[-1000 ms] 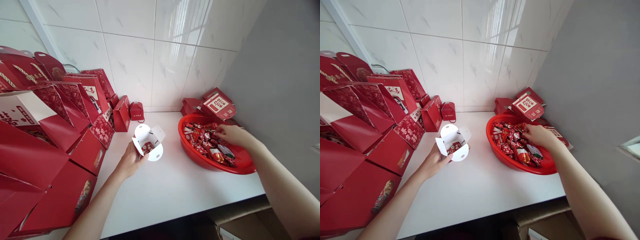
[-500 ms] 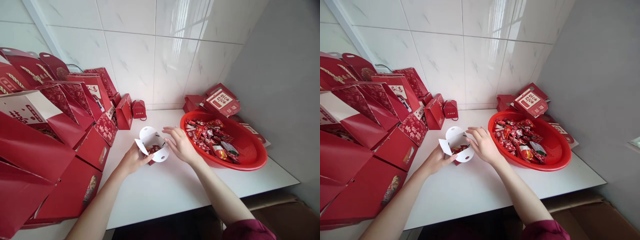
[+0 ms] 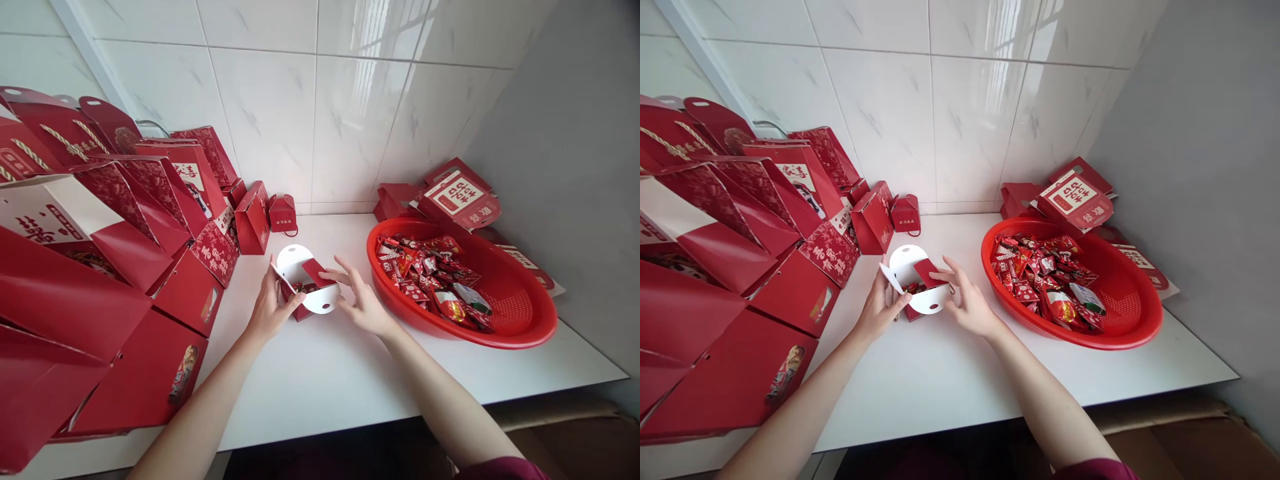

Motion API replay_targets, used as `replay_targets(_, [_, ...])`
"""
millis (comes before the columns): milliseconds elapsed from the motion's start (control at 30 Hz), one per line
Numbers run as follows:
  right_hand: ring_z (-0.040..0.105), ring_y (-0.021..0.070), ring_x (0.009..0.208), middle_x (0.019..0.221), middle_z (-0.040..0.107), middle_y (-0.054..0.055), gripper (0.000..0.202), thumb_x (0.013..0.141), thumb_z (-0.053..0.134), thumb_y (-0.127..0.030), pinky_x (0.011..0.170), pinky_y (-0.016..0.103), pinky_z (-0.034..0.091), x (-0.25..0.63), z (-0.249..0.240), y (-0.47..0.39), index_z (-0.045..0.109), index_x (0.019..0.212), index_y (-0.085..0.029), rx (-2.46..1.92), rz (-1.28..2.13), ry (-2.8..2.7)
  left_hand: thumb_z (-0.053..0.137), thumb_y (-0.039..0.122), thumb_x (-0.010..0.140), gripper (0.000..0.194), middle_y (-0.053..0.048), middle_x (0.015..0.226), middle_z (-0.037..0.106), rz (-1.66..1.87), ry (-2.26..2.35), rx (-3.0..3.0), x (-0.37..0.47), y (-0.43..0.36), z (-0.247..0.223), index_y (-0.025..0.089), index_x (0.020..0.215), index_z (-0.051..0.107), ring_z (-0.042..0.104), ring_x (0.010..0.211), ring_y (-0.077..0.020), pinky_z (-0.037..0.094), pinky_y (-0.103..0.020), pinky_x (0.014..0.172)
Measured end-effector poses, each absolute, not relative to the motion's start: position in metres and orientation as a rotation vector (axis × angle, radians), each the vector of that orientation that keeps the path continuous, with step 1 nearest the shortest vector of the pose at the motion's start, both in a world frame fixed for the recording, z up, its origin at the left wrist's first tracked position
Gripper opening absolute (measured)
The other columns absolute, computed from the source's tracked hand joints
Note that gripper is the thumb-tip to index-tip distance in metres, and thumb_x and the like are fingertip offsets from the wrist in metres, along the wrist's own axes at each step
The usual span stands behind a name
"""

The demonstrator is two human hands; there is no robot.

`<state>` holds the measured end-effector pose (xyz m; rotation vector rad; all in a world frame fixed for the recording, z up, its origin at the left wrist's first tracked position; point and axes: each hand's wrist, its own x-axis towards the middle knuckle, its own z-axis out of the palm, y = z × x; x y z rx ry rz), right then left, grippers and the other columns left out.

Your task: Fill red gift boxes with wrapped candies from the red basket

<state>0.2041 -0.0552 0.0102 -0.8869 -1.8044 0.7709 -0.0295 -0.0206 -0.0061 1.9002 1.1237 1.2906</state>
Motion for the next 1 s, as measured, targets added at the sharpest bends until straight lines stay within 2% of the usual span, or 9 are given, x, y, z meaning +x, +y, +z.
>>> replay_targets(200, [0.048, 0.0251, 0.131, 0.141, 0.053, 0.009, 0.079, 0.078, 0.054, -0.007, 0.109, 0.049, 0.041, 0.214, 0.014, -0.053, 0.028, 0.150, -0.028, -0.870, 0.667, -2.019, 0.064, 0.052, 0.085, 0.102, -0.014, 0.147, 0.038, 1.059, 1.070, 2.079, -0.030, -0.025, -0.009, 0.030, 0.156, -0.006, 0.041, 0.136, -0.0319, 0.040, -0.046, 0.109])
replay_targets(333, [0.043, 0.0237, 0.136, 0.144, 0.051, 0.007, 0.079, 0.079, 0.052, -0.007, 0.116, 0.049, 0.032, 0.221, 0.013, -0.049, 0.028, 0.151, -0.027, -0.853, 0.820, -2.019, 0.051, 0.051, 0.093, 0.089, -0.013, 0.152, 0.030, 1.054, 1.103, 2.168, -0.029, -0.027, -0.005, 0.032, 0.155, -0.010, 0.038, 0.138, -0.0298, 0.041, -0.043, 0.108])
replay_targets(433, [0.043, 0.0235, 0.137, 0.143, 0.054, 0.006, 0.076, 0.084, 0.057, -0.015, 0.118, 0.049, 0.028, 0.225, 0.013, -0.046, 0.028, 0.152, -0.028, -0.869, 0.951, -1.928, 0.043, 0.049, 0.098, 0.067, -0.010, 0.146, 0.035, 0.988, 1.176, 2.209, -0.028, -0.030, 0.001, 0.035, 0.156, 0.013, 0.048, 0.129, -0.0258, 0.047, -0.038, 0.101])
replay_targets(533, [0.054, 0.0247, 0.126, 0.130, 0.064, 0.007, 0.061, 0.089, 0.061, -0.029, 0.112, 0.048, 0.037, 0.222, 0.011, -0.043, 0.041, 0.146, -0.026, -0.888, 1.003, -1.806, 0.039, 0.047, 0.099, 0.049, -0.008, 0.134, 0.045, 0.954, 1.251, 2.223, -0.028, -0.035, 0.009, 0.032, 0.145, 0.040, 0.059, 0.111, -0.0219, 0.051, -0.035, 0.094])
replay_targets(667, [0.067, 0.0227, 0.094, 0.094, 0.071, 0.005, 0.043, 0.089, 0.062, -0.042, 0.091, 0.043, 0.053, 0.203, 0.004, -0.039, 0.056, 0.126, -0.021, -0.998, 0.941, -1.574, 0.051, 0.050, 0.092, 0.041, -0.008, 0.127, 0.050, 1.019, 1.198, 2.207, -0.025, -0.039, 0.013, 0.026, 0.124, 0.057, 0.059, 0.110, -0.0240, 0.051, -0.038, 0.095])
replay_targets(733, [0.065, 0.0211, 0.092, 0.098, 0.068, 0.006, 0.047, 0.085, 0.066, -0.041, 0.090, 0.042, 0.054, 0.191, -0.002, -0.035, 0.053, 0.126, -0.022, -1.033, 0.820, -1.458, 0.056, 0.048, 0.089, 0.034, -0.008, 0.122, 0.053, 1.095, 1.189, 2.126, -0.020, -0.039, 0.012, 0.024, 0.113, 0.061, 0.058, 0.110, -0.0242, 0.049, -0.039, 0.096])
replay_targets(833, [0.057, 0.0224, 0.115, 0.133, 0.054, 0.011, 0.057, 0.082, 0.068, -0.038, 0.096, 0.042, 0.052, 0.179, -0.011, -0.030, 0.045, 0.132, -0.025, -1.022, 0.733, -1.375, 0.058, 0.041, 0.089, 0.047, -0.008, 0.124, 0.057, 1.250, 1.102, 1.864, -0.012, -0.036, 0.006, 0.026, 0.132, 0.047, 0.060, 0.109, -0.0221, 0.049, -0.038, 0.096])
replay_targets(933, [0.046, 0.0248, 0.131, 0.142, 0.047, 0.013, 0.064, 0.084, 0.063, -0.036, 0.099, 0.043, 0.051, 0.175, -0.016, -0.027, 0.036, 0.141, -0.025, -0.998, 0.913, -1.373, 0.060, 0.034, 0.087, 0.084, -0.009, 0.131, 0.056, 1.285, 0.971, 1.651, -0.010, -0.031, 0.002, 0.030, 0.153, 0.007, 0.061, 0.110, -0.0200, 0.050, -0.038, 0.097])
replay_targets(1000, [0.049, 0.0240, 0.130, 0.143, 0.047, 0.012, 0.063, 0.088, 0.055, -0.035, 0.101, 0.043, 0.050, 0.173, -0.017, -0.027, 0.033, 0.145, -0.025, -0.964, 1.052, -1.382, 0.061, 0.033, 0.085, 0.085, -0.009, 0.131, 0.057, 1.235, 0.940, 1.616, -0.012, -0.027, 0.002, 0.028, 0.153, 0.009, 0.062, 0.110, -0.0209, 0.051, -0.038, 0.096])
